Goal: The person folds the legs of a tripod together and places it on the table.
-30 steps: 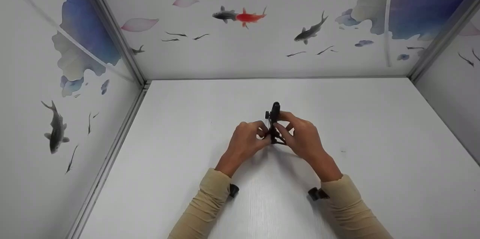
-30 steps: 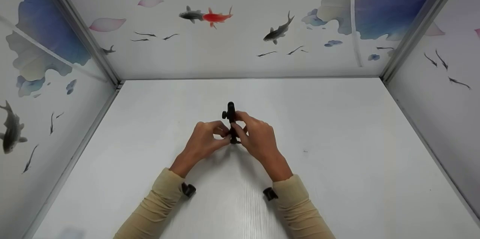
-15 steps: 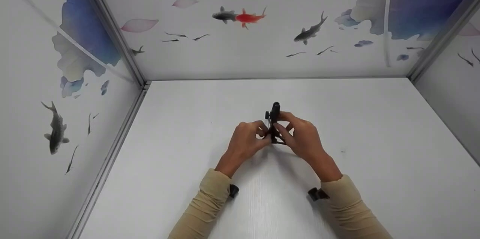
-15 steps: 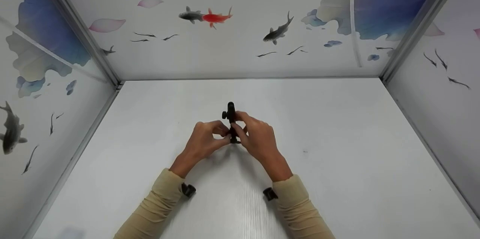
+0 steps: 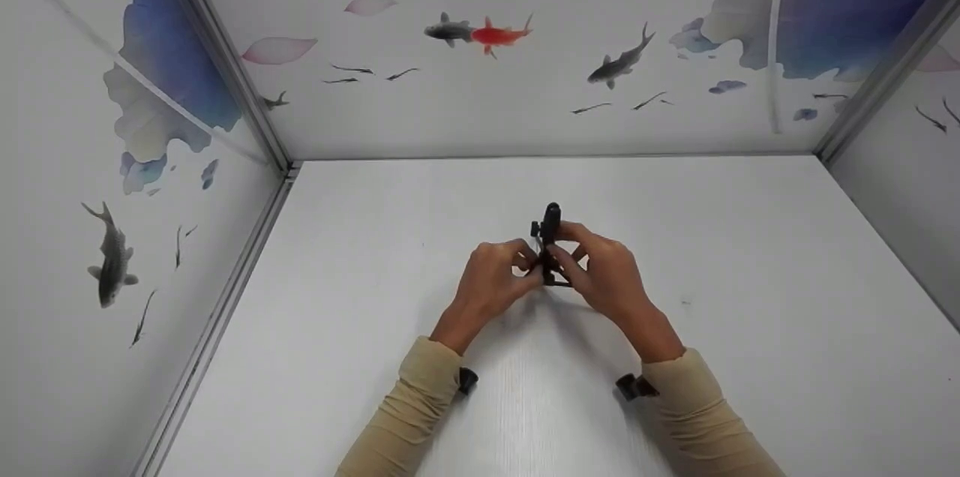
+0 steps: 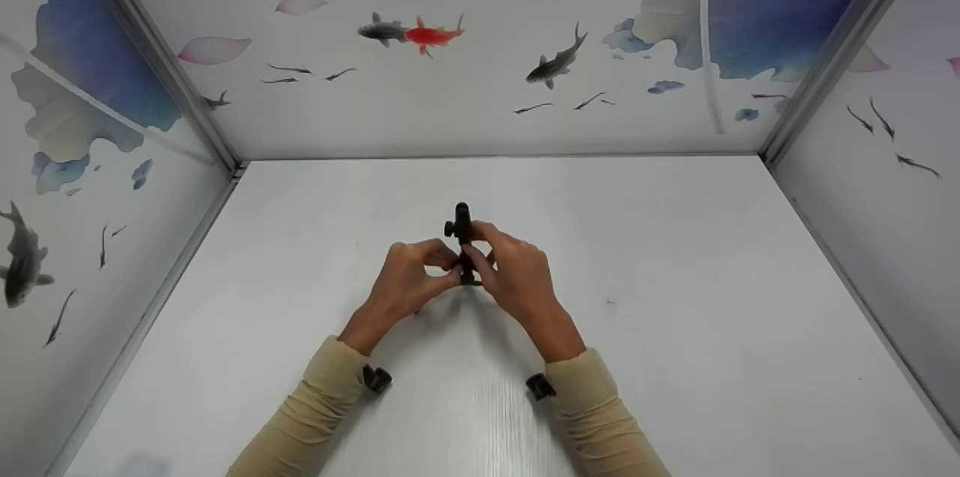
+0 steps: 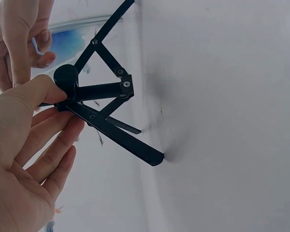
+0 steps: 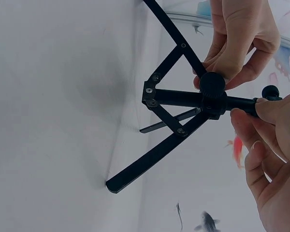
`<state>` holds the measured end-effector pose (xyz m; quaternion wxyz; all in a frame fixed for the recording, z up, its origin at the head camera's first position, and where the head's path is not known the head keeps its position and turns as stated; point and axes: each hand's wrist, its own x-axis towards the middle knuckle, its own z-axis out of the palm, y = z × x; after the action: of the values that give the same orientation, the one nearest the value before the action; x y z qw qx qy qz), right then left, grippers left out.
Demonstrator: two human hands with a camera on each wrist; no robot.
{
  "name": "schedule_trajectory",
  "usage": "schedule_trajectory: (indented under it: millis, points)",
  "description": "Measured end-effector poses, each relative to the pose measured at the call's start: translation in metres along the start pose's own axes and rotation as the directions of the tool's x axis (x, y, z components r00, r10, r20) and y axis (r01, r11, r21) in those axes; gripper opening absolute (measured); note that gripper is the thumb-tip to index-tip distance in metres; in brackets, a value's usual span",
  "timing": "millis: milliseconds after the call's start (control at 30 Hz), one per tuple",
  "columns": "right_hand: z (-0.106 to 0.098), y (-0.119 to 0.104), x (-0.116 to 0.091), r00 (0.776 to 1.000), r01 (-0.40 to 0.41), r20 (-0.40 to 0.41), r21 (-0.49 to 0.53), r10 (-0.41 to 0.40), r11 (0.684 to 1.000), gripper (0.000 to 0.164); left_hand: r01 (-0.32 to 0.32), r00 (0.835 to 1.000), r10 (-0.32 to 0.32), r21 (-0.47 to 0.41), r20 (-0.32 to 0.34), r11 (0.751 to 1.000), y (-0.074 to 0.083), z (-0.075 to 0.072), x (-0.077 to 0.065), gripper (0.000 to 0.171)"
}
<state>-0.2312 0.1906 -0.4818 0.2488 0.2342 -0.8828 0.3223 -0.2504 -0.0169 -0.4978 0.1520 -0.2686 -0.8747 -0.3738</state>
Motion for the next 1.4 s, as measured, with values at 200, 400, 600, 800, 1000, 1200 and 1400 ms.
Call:
schedule_trajectory:
  millis: [200, 400, 600, 800, 1000, 1200, 1400]
  points:
    - [-0.0001, 0.0005, 0.0016, 1.0, 0.007, -0.002, 0.01, -0.007, 1.0, 0.032, -0.005, 1.0, 0.005, -0.022, -0.013, 1.0, -0.0011, -0.0001, 0.0011, 0.006]
    - [0.0004, 0.0005, 0.0011, 1.0, 0.006, -0.006, 0.007, -0.006, 1.0, 0.033, -0.007, 1.0, 0.006, -0.019, -0.022, 1.0, -0.0017, 0.0006, 0.0004, 0.007]
    - [-0.0005, -0.0006, 0.0012, 1.0, 0.015, -0.014, 0.016, -0.015, 1.0, 0.034, -0.005, 1.0, 0.004, -0.018, -0.021, 1.0, -0.0008, 0.0012, 0.0007, 0.007]
    - [-0.0011, -0.0009, 0.0011, 1.0, 0.013, -0.008, 0.021, -0.013, 1.0, 0.034, 0.0, 1.0, 0.0, -0.011, -0.021, 1.0, -0.0006, 0.0013, 0.0005, 0.008]
    - [-0.0021, -0.0011, 0.0019, 1.0, 0.024, -0.009, 0.025, -0.023, 0.999, 0.033, -0.009, 1.0, 0.009, -0.008, -0.03, 1.0, 0.0005, 0.0011, 0.0006, 0.007]
    - [-0.0024, -0.0013, 0.0016, 1.0, 0.018, -0.003, 0.017, -0.018, 1.0, 0.033, -0.018, 0.999, 0.018, -0.013, -0.045, 1.0, 0.0016, 0.0013, 0.0008, 0.007]
    - [-0.0022, -0.0012, 0.001, 1.0, 0.008, 0.0, 0.009, -0.008, 1.0, 0.034, -0.033, 0.998, 0.032, -0.019, -0.058, 0.999, 0.0012, 0.002, 0.0009, 0.007]
